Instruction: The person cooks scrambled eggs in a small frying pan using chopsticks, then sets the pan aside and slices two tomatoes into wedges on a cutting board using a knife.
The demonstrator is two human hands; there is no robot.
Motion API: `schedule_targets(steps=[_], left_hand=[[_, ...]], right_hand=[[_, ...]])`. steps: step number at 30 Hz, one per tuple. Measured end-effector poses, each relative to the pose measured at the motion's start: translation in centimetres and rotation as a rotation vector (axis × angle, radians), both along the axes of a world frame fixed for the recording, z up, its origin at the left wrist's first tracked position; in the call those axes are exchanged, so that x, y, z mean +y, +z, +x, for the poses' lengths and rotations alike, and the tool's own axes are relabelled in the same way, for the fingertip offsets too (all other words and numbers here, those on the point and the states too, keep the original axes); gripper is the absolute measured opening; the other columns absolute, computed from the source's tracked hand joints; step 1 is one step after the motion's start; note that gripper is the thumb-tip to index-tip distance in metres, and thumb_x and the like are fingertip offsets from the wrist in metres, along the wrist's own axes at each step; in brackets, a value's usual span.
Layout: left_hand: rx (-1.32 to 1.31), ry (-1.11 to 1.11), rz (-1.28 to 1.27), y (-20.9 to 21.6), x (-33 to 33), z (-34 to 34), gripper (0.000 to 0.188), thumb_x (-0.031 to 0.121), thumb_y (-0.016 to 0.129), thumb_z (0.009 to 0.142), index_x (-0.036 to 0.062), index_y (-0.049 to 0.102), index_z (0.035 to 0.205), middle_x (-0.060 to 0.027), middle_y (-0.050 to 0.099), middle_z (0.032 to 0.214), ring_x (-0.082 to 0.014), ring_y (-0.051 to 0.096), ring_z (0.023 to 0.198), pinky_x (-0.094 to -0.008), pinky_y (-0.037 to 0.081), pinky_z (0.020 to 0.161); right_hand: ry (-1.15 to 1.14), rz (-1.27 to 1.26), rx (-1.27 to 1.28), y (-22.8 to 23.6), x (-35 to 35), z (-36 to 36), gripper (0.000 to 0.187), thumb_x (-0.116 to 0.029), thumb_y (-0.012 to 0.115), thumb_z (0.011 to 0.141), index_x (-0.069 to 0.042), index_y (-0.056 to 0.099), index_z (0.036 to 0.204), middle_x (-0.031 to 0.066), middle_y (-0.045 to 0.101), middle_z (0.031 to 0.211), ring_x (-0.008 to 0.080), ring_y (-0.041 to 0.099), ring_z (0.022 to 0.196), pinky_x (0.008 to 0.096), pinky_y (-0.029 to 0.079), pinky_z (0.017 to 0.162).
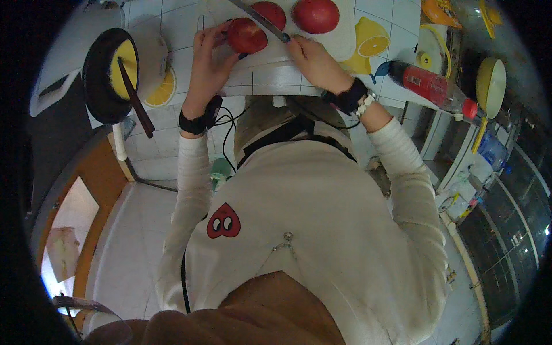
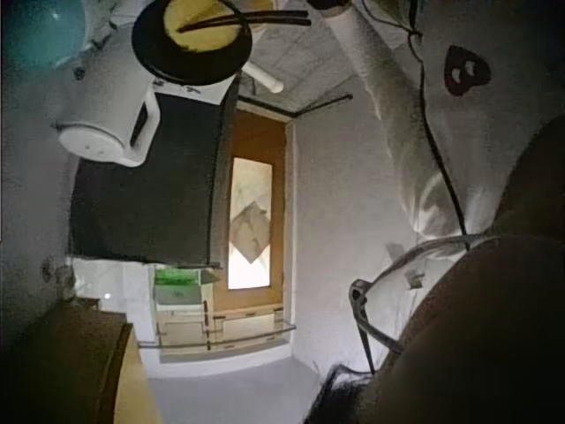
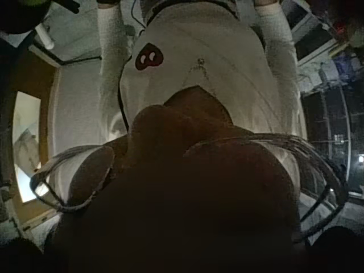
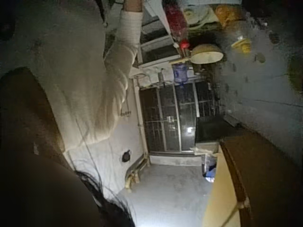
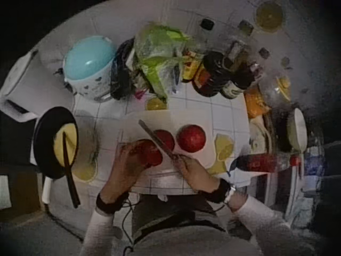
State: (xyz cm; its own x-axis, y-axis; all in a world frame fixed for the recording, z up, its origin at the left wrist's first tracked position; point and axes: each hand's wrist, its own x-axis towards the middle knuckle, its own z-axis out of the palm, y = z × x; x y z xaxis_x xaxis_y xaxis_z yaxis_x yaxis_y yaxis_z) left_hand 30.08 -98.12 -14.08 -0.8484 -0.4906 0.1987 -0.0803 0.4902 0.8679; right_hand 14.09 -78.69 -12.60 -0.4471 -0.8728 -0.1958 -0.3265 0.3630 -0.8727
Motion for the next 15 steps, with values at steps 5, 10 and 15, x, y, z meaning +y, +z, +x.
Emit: schedule_targets(steps=[5, 10, 15], left_hand=[[-0.157, 0.011, -0.176, 1.3, 0.5, 0.9, 0.069, 0.002, 0.078, 0.069, 0.0078, 0.05, 0.131, -0.0117, 0.048, 0.113, -0.0268, 0.054, 0.102, -0.0344, 0.046, 0.091], [-0.156, 0.067, -0.237, 1.8, 0.8, 0.3, 0.073, 0.005, 0.082, 0.066, 0.0075, 0.05, 0.132, -0.0134, 0.047, 0.115, -0.0282, 0.052, 0.106, -0.035, 0.046, 0.094], [-0.072, 0.021, -0.102, 1.9, 1.2, -0.4, 0.073, 0.004, 0.083, 0.064, 0.0052, 0.051, 0.129, -0.0173, 0.046, 0.125, -0.032, 0.05, 0.115, -0.0369, 0.047, 0.098]], right_hand=[[-0.127, 0.318, -0.529, 1.6, -0.6, -2.3, 0.04, -0.045, 0.041, 0.099, -0.009, 0.055, 0.086, -0.0023, 0.045, 0.066, 0.0078, 0.042, 0.057, 0.0245, 0.033, 0.048], [-0.156, 0.173, -0.548, 3.4, 0.2, -2.3, 0.038, -0.042, 0.043, 0.099, -0.009, 0.057, 0.085, -0.0048, 0.045, 0.067, 0.007, 0.04, 0.056, 0.0226, 0.031, 0.048], [-0.077, 0.075, -0.348, 3.0, 0.9, -2.7, 0.036, -0.036, 0.045, 0.098, -0.005, 0.058, 0.085, -0.0011, 0.05, 0.068, 0.0093, 0.045, 0.061, 0.0233, 0.037, 0.055]])
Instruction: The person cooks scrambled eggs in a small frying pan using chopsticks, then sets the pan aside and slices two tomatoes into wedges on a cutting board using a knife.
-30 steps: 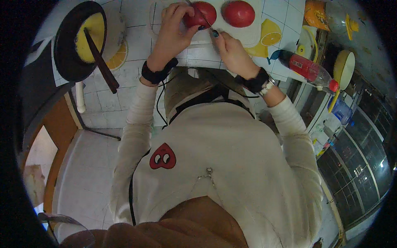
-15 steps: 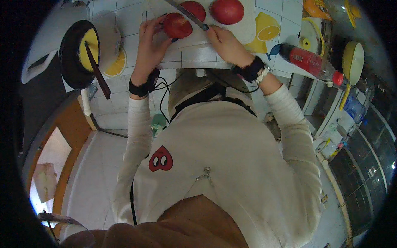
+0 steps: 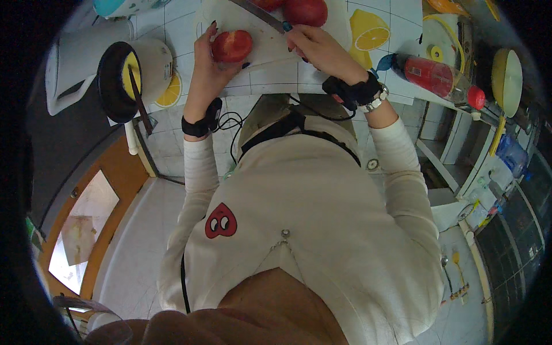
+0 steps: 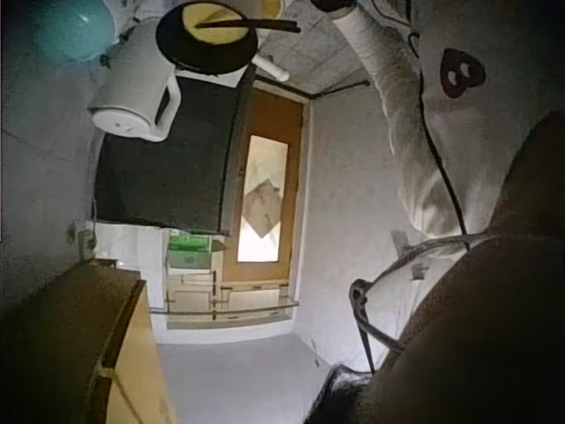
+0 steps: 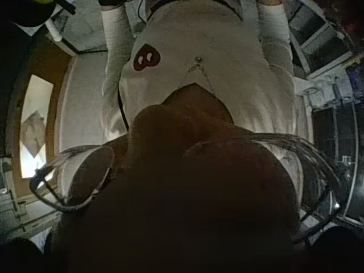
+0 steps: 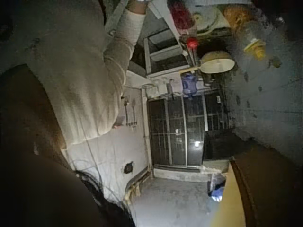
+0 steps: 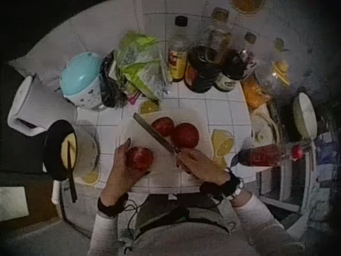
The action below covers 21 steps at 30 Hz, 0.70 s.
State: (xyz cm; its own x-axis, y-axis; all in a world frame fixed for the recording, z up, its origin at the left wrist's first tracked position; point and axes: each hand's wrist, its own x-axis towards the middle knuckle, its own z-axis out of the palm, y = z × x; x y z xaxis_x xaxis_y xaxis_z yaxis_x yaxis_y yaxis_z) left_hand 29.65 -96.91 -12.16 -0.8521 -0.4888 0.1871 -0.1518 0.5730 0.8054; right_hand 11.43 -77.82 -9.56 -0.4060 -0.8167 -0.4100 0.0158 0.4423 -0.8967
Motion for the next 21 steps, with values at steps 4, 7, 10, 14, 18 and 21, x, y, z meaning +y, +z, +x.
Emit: schedule_targets(steps=[4, 7, 10, 14, 18, 21], left_hand=[[-0.174, -0.067, -0.063, 0.4, -0.6, 0.7, 0.069, 0.005, 0.083, 0.063, 0.0036, 0.053, 0.126, -0.0173, 0.051, 0.122, -0.0319, 0.055, 0.111, -0.0372, 0.049, 0.094], [-0.167, -0.009, -0.087, 0.3, -0.5, 0.3, 0.068, 0.008, 0.084, 0.064, 0.0033, 0.054, 0.125, -0.0167, 0.055, 0.114, -0.0309, 0.059, 0.105, -0.0368, 0.05, 0.091], [-0.114, 0.097, -0.148, 0.0, 0.5, -1.0, 0.067, 0.011, 0.083, 0.066, 0.0012, 0.053, 0.125, -0.017, 0.058, 0.11, -0.0308, 0.06, 0.103, -0.0364, 0.051, 0.088], [-0.104, 0.159, -0.125, 0.2, 1.4, -1.5, 0.065, 0.013, 0.083, 0.067, -0.0025, 0.053, 0.123, -0.0178, 0.059, 0.112, -0.0302, 0.061, 0.102, -0.0354, 0.053, 0.082], [-0.091, 0.149, -0.046, 0.2, 1.4, -0.7, 0.061, 0.012, 0.083, 0.07, -0.0035, 0.053, 0.121, -0.0176, 0.061, 0.111, -0.0273, 0.064, 0.098, -0.0332, 0.056, 0.075], [-0.05, 0.172, -0.1, -0.3, 1.4, -0.5, 0.059, 0.011, 0.082, 0.071, -0.0039, 0.053, 0.12, -0.0172, 0.064, 0.106, -0.0247, 0.067, 0.091, -0.0318, 0.056, 0.071]], right_hand=[[0.034, -0.003, 0.069, 0.0, 0.2, 0.0, 0.035, -0.033, 0.046, 0.097, -0.002, 0.059, 0.087, 0.0026, 0.054, 0.071, 0.0117, 0.05, 0.067, 0.0253, 0.041, 0.062], [0.011, -0.014, 0.051, 0.9, 0.5, 0.5, 0.034, -0.032, 0.046, 0.097, -0.002, 0.058, 0.087, 0.0043, 0.055, 0.072, 0.0131, 0.051, 0.067, 0.0271, 0.042, 0.063], [0.031, -0.001, 0.053, 1.8, 0.8, 1.4, 0.034, -0.03, 0.045, 0.097, -0.001, 0.057, 0.087, 0.0065, 0.056, 0.073, 0.0151, 0.051, 0.066, 0.0292, 0.042, 0.062], [0.089, -0.042, 0.097, 2.0, 0.8, 2.6, 0.033, -0.028, 0.044, 0.098, 0.001, 0.055, 0.087, 0.0109, 0.056, 0.073, 0.0195, 0.051, 0.064, 0.0317, 0.042, 0.061], [0.077, -0.036, 0.151, 1.7, 0.6, 3.5, 0.032, -0.025, 0.044, 0.1, 0.003, 0.052, 0.088, 0.0174, 0.057, 0.075, 0.0296, 0.052, 0.065, 0.0353, 0.043, 0.063], [0.082, -0.055, 0.195, 1.6, 0.4, 4.0, 0.036, -0.032, 0.04, 0.102, -0.001, 0.052, 0.087, 0.0043, 0.047, 0.067, 0.0145, 0.043, 0.062, 0.029, 0.037, 0.058]])
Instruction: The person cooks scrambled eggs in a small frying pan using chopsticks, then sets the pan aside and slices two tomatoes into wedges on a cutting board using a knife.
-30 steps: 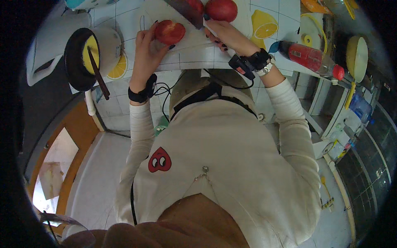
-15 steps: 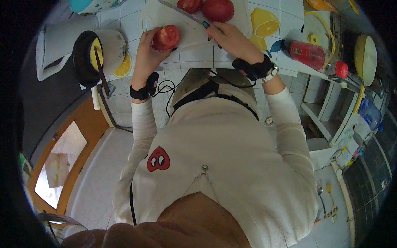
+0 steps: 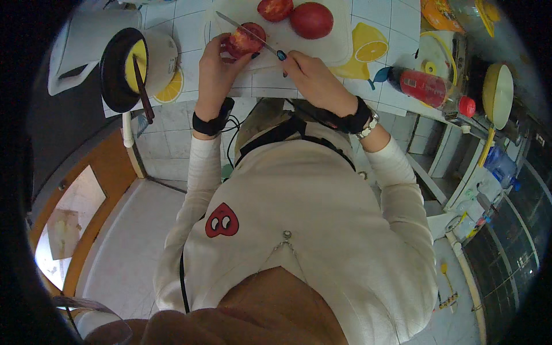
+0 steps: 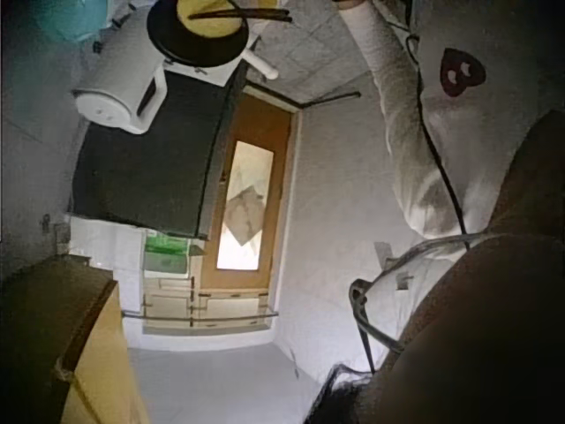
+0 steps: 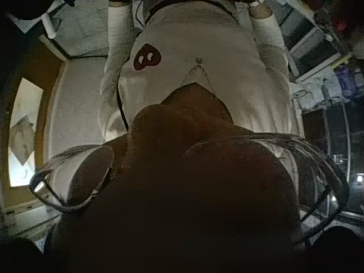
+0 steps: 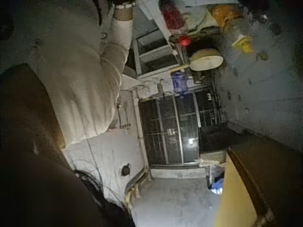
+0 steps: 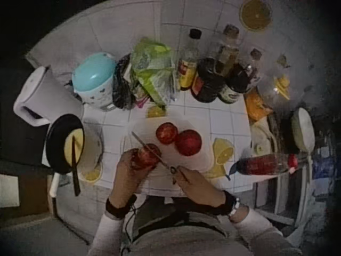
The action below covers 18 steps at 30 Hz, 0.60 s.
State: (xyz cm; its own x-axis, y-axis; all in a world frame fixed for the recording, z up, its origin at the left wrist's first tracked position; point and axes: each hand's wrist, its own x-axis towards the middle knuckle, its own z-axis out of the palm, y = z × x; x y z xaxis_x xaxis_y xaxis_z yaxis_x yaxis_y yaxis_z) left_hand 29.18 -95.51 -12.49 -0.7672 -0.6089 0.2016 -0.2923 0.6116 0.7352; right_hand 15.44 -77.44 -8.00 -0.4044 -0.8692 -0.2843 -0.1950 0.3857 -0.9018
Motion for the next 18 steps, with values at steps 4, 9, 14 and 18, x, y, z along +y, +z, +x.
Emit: schedule_targets(steps=[4, 9, 14, 18], left_hand=[[0.089, 0.042, 0.092, -0.6, 0.5, -0.4, 0.056, 0.012, 0.082, 0.071, -0.0029, 0.056, 0.118, -0.0168, 0.064, 0.103, -0.0249, 0.067, 0.086, -0.0317, 0.056, 0.071], [0.093, 0.075, 0.168, -0.7, 0.8, -0.4, 0.053, 0.013, 0.081, 0.072, -0.0016, 0.057, 0.117, -0.0167, 0.062, 0.104, -0.0281, 0.065, 0.088, -0.0328, 0.055, 0.073], [0.121, 0.082, 0.048, -1.4, 0.9, -0.5, 0.05, 0.015, 0.082, 0.072, -0.0017, 0.06, 0.114, -0.0151, 0.065, 0.101, -0.025, 0.067, 0.085, -0.032, 0.055, 0.073], [0.159, 0.114, 0.063, -1.9, 1.0, -0.5, 0.048, 0.016, 0.082, 0.073, -0.0021, 0.062, 0.112, -0.0143, 0.066, 0.101, -0.0237, 0.067, 0.084, -0.0319, 0.054, 0.075]], right_hand=[[0.011, -0.004, 0.061, 0.1, 0.0, 0.2, 0.032, -0.027, 0.041, 0.101, 0.001, 0.052, 0.089, 0.0126, 0.051, 0.069, 0.0246, 0.048, 0.064, 0.0339, 0.04, 0.059], [0.006, 0.04, 0.131, -0.2, -0.1, 0.4, 0.028, -0.021, 0.043, 0.1, 0.004, 0.051, 0.091, 0.0266, 0.057, 0.074, 0.0464, 0.054, 0.07, 0.0449, 0.043, 0.061], [0.016, 0.064, 0.201, -0.3, -1.0, 0.7, 0.028, -0.022, 0.041, 0.101, 0.003, 0.049, 0.09, 0.0215, 0.052, 0.069, 0.0367, 0.047, 0.064, 0.0411, 0.041, 0.059], [0.04, 0.015, 0.272, 0.1, -1.3, 0.8, 0.029, -0.02, 0.041, 0.1, 0.006, 0.051, 0.091, 0.0323, 0.055, 0.074, 0.0513, 0.053, 0.075, 0.0505, 0.042, 0.062]])
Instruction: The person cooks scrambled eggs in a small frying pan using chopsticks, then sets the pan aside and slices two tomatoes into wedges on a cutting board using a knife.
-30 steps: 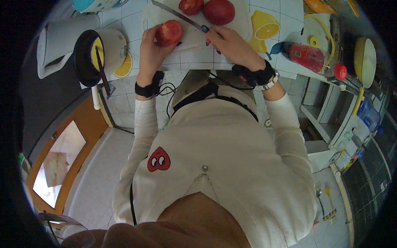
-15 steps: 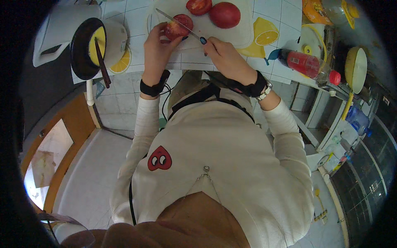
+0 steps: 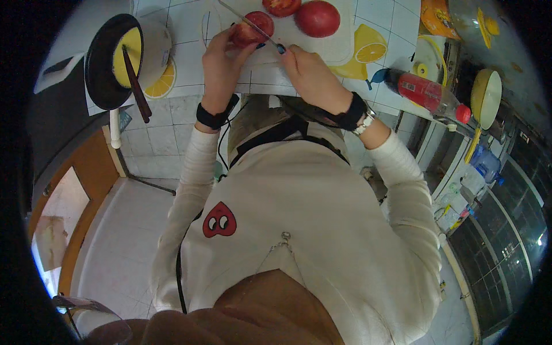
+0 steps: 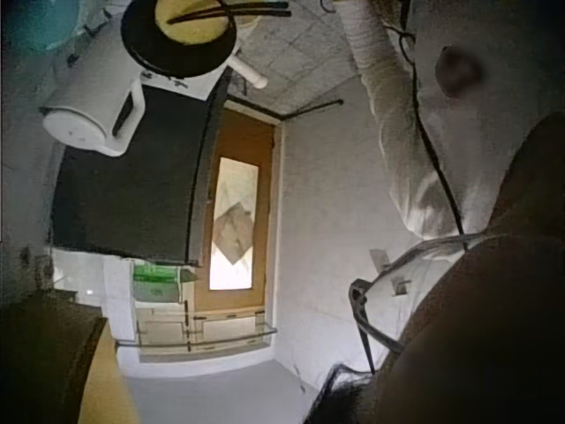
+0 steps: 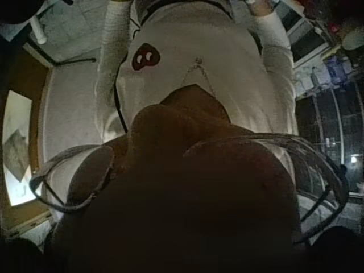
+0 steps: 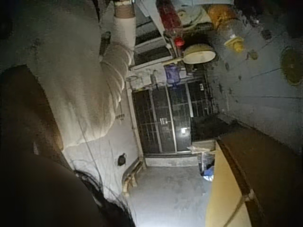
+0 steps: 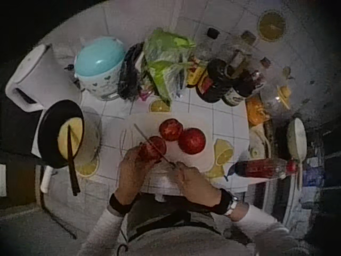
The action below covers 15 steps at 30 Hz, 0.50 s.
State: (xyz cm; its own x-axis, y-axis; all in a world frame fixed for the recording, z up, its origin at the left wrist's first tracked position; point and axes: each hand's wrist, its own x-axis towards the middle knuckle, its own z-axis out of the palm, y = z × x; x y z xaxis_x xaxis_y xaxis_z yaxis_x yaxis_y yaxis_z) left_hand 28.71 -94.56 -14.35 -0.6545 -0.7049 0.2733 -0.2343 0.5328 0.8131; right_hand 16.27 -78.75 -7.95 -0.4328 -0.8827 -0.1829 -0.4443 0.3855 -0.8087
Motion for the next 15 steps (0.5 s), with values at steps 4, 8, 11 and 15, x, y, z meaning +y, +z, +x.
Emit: schedule_targets(steps=[4, 8, 11, 15], left_hand=[[-0.02, 0.005, 0.052, -0.2, 0.3, 0.1, 0.049, 0.018, 0.081, 0.074, -0.0016, 0.061, 0.114, -0.0152, 0.065, 0.103, -0.0265, 0.066, 0.086, -0.0335, 0.054, 0.076], [0.018, 0.004, 0.056, -0.5, 0.5, 0.1, 0.051, 0.018, 0.08, 0.074, -0.0014, 0.058, 0.115, -0.0168, 0.063, 0.104, -0.0318, 0.064, 0.089, -0.0366, 0.053, 0.078], [0.005, 0.007, 0.052, -0.9, 0.4, 0.2, 0.052, 0.019, 0.081, 0.073, -0.0015, 0.058, 0.116, -0.017, 0.062, 0.105, -0.0324, 0.063, 0.09, -0.0364, 0.053, 0.078], [0.025, -0.011, 0.013, -1.2, 0.5, 0.4, 0.053, 0.019, 0.081, 0.073, -0.001, 0.057, 0.116, -0.0173, 0.062, 0.105, -0.0333, 0.063, 0.09, -0.0365, 0.053, 0.078]], right_hand=[[-0.042, 0.116, -0.02, -0.3, 0.0, 0.5, 0.029, -0.021, 0.041, 0.1, 0.005, 0.052, 0.093, 0.0327, 0.056, 0.077, 0.0515, 0.054, 0.076, 0.0515, 0.043, 0.064], [-0.028, 0.059, 0.018, -0.8, -0.2, 0.7, 0.03, -0.021, 0.041, 0.1, 0.006, 0.053, 0.095, 0.0326, 0.057, 0.079, 0.0511, 0.054, 0.076, 0.0517, 0.043, 0.065], [-0.023, 0.094, -0.028, -0.8, -0.6, 0.3, 0.03, -0.022, 0.041, 0.1, 0.006, 0.054, 0.096, 0.0323, 0.057, 0.081, 0.0501, 0.055, 0.076, 0.0506, 0.044, 0.065], [0.035, 0.11, -0.025, -1.7, -1.7, -0.3, 0.031, -0.022, 0.042, 0.099, 0.006, 0.054, 0.096, 0.0312, 0.057, 0.083, 0.0483, 0.055, 0.078, 0.0473, 0.046, 0.066]])
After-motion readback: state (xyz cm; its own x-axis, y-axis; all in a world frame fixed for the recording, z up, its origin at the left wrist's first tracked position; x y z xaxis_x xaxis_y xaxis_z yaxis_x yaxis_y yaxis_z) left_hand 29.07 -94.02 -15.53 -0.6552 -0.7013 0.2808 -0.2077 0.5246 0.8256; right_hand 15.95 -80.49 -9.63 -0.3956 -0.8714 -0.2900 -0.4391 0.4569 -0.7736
